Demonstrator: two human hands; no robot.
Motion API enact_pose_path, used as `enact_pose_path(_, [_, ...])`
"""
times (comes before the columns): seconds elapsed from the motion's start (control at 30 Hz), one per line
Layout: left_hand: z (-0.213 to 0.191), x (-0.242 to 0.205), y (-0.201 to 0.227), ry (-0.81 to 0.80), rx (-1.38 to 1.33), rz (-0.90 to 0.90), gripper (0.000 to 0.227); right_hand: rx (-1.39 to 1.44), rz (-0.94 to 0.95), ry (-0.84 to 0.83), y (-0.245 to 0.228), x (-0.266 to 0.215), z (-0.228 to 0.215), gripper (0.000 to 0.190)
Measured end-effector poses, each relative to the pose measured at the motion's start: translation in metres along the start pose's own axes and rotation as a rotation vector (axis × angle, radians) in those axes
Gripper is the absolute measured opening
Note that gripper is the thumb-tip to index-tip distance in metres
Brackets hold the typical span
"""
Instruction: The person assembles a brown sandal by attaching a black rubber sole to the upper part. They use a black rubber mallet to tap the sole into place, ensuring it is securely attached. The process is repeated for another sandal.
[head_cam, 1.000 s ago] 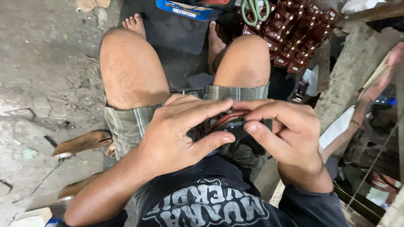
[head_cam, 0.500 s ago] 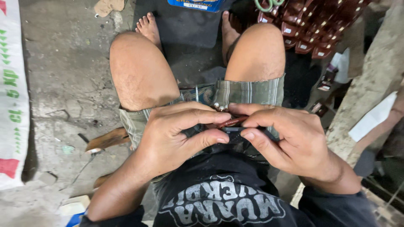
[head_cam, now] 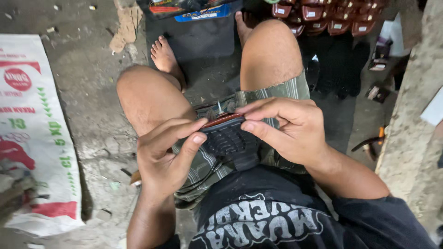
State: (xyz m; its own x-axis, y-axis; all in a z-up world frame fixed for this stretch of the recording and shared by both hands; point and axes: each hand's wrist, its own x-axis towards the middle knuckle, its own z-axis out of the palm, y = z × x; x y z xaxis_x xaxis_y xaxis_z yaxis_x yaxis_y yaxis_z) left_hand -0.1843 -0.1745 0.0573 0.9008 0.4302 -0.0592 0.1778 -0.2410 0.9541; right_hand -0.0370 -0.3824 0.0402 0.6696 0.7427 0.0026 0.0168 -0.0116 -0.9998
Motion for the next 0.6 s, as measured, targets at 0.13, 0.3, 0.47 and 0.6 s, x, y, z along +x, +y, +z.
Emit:
enact_pose_path(0.13, [-0.001, 0.002, 0.013, -0.020, 0.050, -0.005, 0.017, 0.009, 0.003, -0.042, 0.004, -0.001, -0.001, 0.011])
enact_pose_path(0.3, [0.004, 0.005, 0.029, -0.110, 0.191, 0.133, 0.020, 0.323, 0.107, -0.089, 0.008, -0.008, -0.005, 0.032])
enact_pose_path(0.47, [0.002, 0.012, 0.029, -0.064, 0.109, 0.064, 0.011, 0.286, 0.109, -0.069, -0.010, 0.007, 0.000, 0.044])
enact_pose_path(0.6, [-0.031, 0.009, 0.009, 0.188, -0.100, -0.311, 0.018, -0.063, -0.126, -0.328, -0.033, 0.016, -0.033, 0.069])
